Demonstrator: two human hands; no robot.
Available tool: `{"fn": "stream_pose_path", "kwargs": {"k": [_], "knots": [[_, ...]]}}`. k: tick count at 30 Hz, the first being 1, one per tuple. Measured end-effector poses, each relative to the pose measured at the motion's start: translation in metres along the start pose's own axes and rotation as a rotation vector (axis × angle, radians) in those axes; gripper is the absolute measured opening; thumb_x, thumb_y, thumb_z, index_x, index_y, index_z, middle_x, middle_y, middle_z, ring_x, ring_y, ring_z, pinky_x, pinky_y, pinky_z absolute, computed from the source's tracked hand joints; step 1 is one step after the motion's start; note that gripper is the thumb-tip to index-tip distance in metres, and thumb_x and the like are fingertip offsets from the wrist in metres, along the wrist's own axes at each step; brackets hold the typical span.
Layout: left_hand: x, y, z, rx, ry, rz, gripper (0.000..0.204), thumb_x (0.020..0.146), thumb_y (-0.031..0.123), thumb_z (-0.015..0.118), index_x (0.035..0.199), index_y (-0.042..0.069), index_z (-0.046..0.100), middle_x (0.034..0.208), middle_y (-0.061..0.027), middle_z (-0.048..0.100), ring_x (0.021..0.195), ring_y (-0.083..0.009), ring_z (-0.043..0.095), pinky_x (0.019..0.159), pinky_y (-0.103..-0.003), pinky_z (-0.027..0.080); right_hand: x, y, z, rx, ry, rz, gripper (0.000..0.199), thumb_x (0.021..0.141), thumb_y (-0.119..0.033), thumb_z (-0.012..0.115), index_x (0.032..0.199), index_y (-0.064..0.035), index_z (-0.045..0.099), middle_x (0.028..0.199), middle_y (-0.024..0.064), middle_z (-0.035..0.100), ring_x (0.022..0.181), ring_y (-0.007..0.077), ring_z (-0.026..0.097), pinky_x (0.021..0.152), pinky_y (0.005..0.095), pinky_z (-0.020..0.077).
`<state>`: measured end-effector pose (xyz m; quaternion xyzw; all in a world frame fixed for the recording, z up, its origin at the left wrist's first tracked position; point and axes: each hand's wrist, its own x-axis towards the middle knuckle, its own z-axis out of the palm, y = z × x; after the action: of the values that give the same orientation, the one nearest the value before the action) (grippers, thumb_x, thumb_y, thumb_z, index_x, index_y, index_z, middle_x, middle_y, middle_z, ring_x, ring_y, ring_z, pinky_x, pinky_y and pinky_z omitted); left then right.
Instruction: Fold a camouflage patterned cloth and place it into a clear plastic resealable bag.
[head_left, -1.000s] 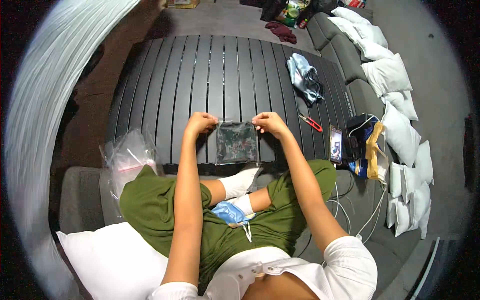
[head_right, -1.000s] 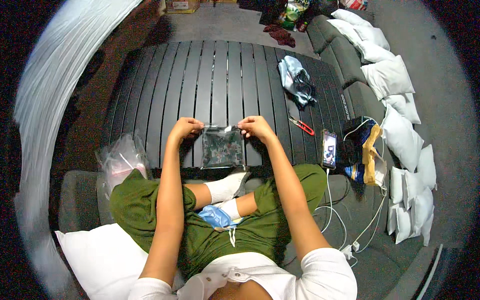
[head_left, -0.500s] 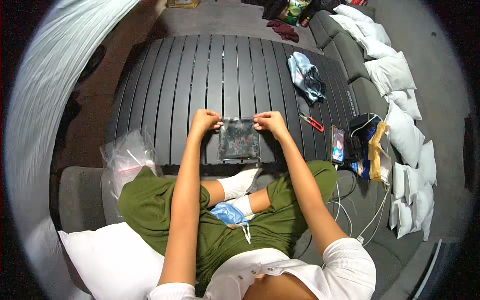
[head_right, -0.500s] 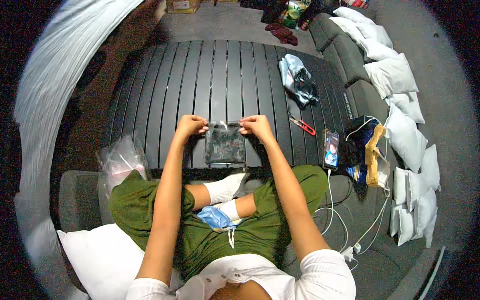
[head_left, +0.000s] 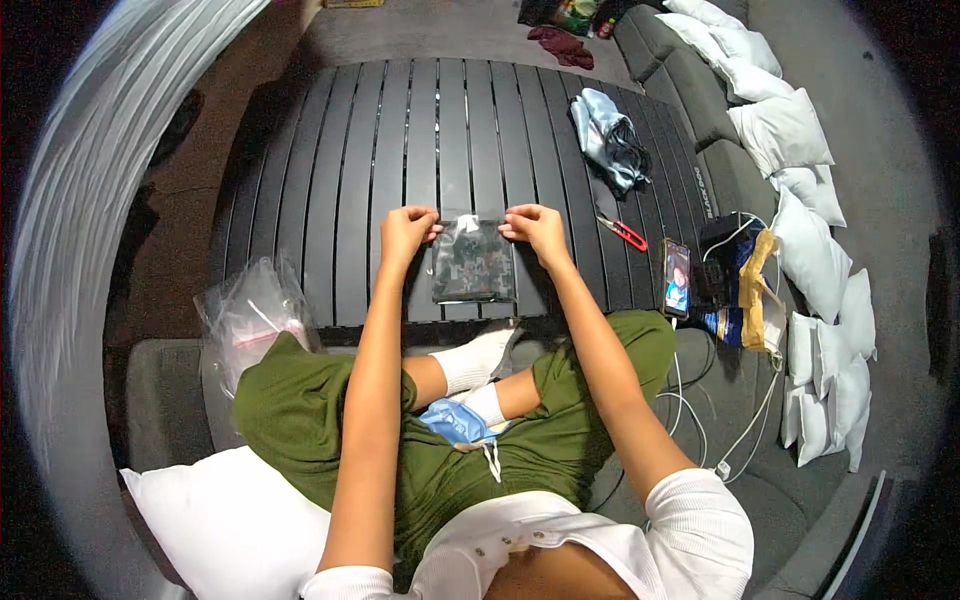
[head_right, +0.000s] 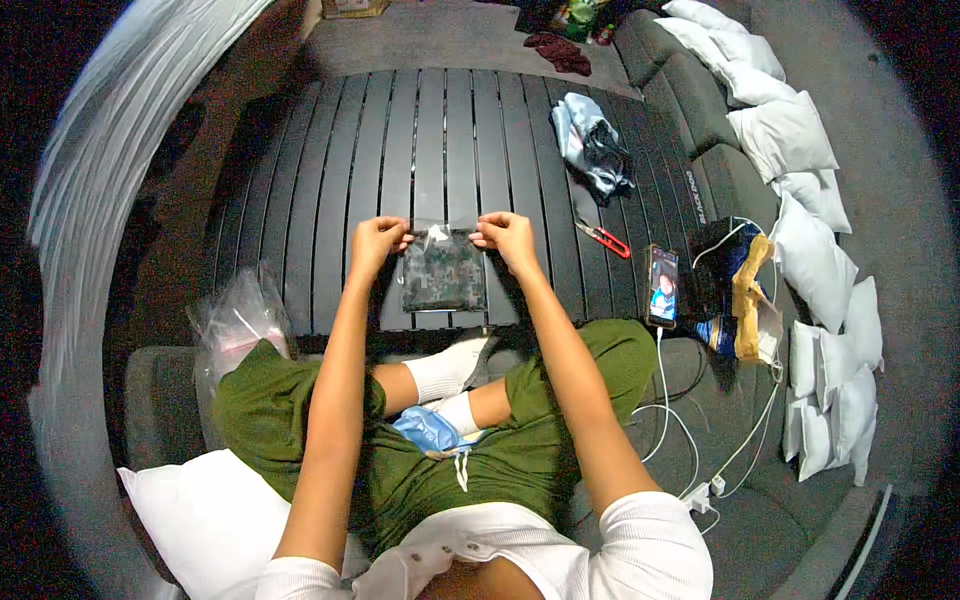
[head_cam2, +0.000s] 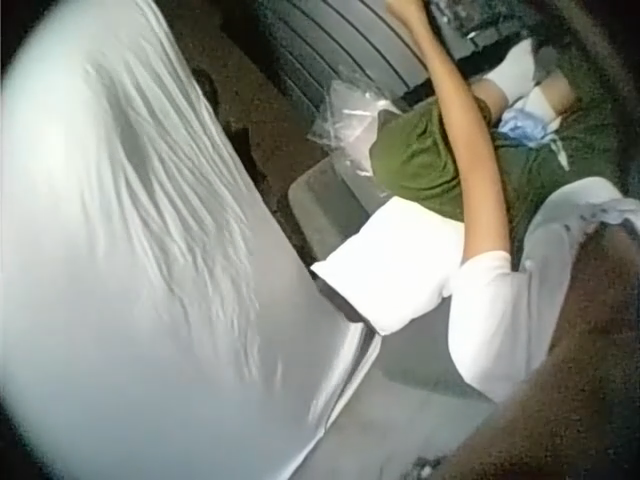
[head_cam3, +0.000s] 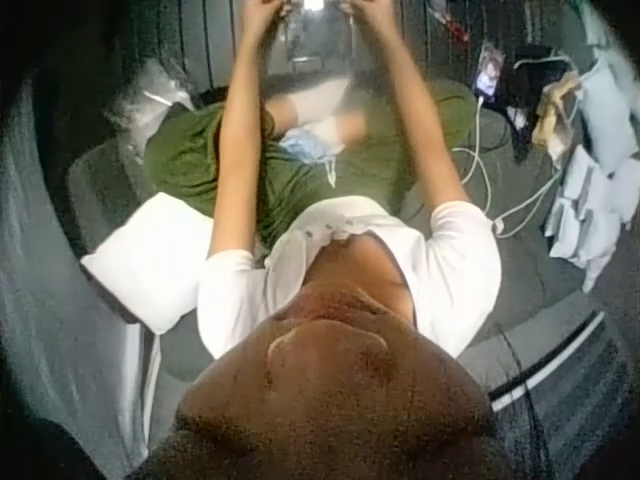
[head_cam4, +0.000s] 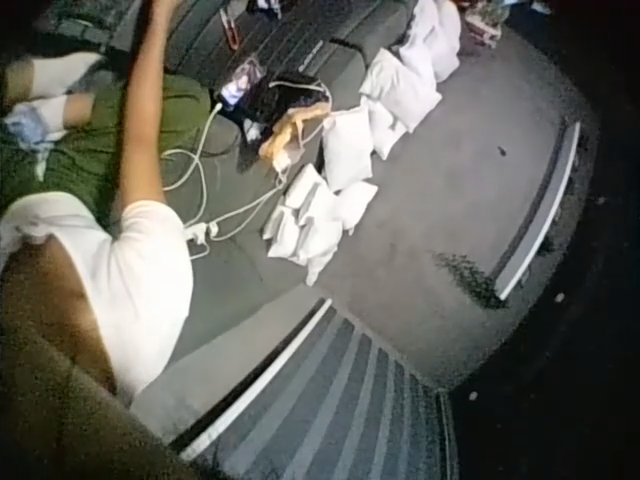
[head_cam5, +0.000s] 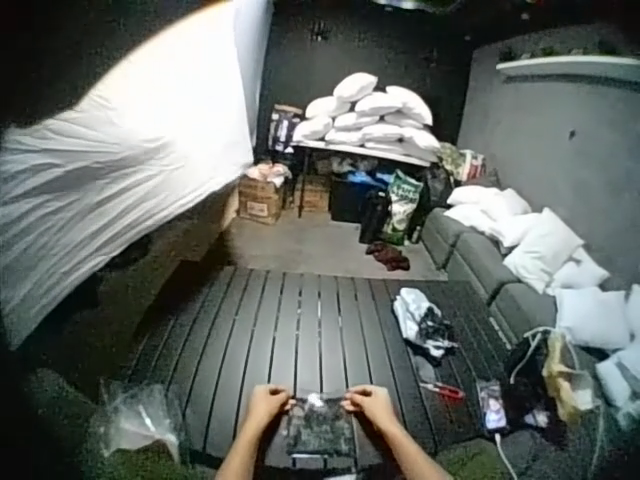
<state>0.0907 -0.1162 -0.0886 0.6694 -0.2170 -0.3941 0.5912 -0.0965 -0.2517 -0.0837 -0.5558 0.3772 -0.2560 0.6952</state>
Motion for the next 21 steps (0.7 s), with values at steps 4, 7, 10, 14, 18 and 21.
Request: {"fn": "stream_pose_path", "kwargs": {"k": [4,7,10,14,18,21], "knots": [[0.001,0.000,0.000,0.050,0.041,0.074,0.015,0.079,0.006,0.060,0.087,-0.005,0.064,0.074,-0.0086,0.064,0.063,-0.0106,0.063,0.053,-0.018,0.049,0.001,-0.003,0.004,0.010,-0.007,-0.030,0.017,0.078,-0.001,0.059,0.092,0.0087,0.058,0.080,0.0135,0.061,0.071,0.0209,0.064,0.063,0.0257,0.0542],[0.003,-0.003,0.002,0.013,0.033,0.106,0.014,0.079,0.005,0.059,0.088,-0.006,0.063,0.075,-0.0090,0.064,0.064,-0.0110,0.063,0.054,-0.018,0.049,0.004,-0.001,0.000,0.021,-0.014,-0.013,0.018,0.078,-0.002,0.059,0.092,0.0086,0.058,0.081,0.0140,0.061,0.073,0.0210,0.064,0.065,0.0254,0.0538],[0.003,-0.006,-0.003,-0.048,-0.014,0.086,0.020,0.081,0.009,0.060,0.093,-0.007,0.061,0.083,-0.0107,0.063,0.072,-0.0142,0.063,0.060,-0.020,0.050,0.004,0.002,-0.003,0.053,-0.023,-0.007,0.016,0.078,-0.001,0.059,0.091,0.0085,0.058,0.081,0.0149,0.062,0.073,0.0207,0.064,0.066,0.0252,0.0534],[0.003,-0.007,-0.009,-0.044,-0.061,0.086,0.019,0.080,0.008,0.060,0.093,-0.006,0.061,0.084,-0.0101,0.064,0.076,-0.0139,0.063,0.064,-0.021,0.050,0.004,0.001,-0.009,0.059,-0.019,-0.019,0.014,0.078,-0.001,0.059,0.089,0.0086,0.059,0.082,0.0149,0.062,0.075,0.0205,0.063,0.068,0.0261,0.0530],[0.004,-0.009,-0.019,-0.060,-0.123,0.077,0.020,0.079,0.007,0.061,0.095,-0.005,0.061,0.083,-0.0094,0.064,0.076,-0.0132,0.062,0.067,-0.021,0.049,0.005,0.002,-0.009,0.017,-0.058,-0.040,0.015,0.077,-0.001,0.061,0.089,0.0054,0.059,0.082,0.0126,0.062,0.076,0.0198,0.063,0.068,0.0248,0.0529],[-0.002,-0.002,-0.020,0.043,-0.141,0.091,0.020,0.077,0.012,0.064,0.091,-0.002,0.064,0.084,-0.0078,0.064,0.076,-0.0127,0.060,0.070,-0.021,0.047,0.007,0.006,-0.017,-0.026,-0.089,-0.042,0.012,0.077,-0.002,0.062,0.087,0.0043,0.059,0.084,0.0128,0.063,0.077,0.0186,0.063,0.069,0.0245,0.0522]]}}
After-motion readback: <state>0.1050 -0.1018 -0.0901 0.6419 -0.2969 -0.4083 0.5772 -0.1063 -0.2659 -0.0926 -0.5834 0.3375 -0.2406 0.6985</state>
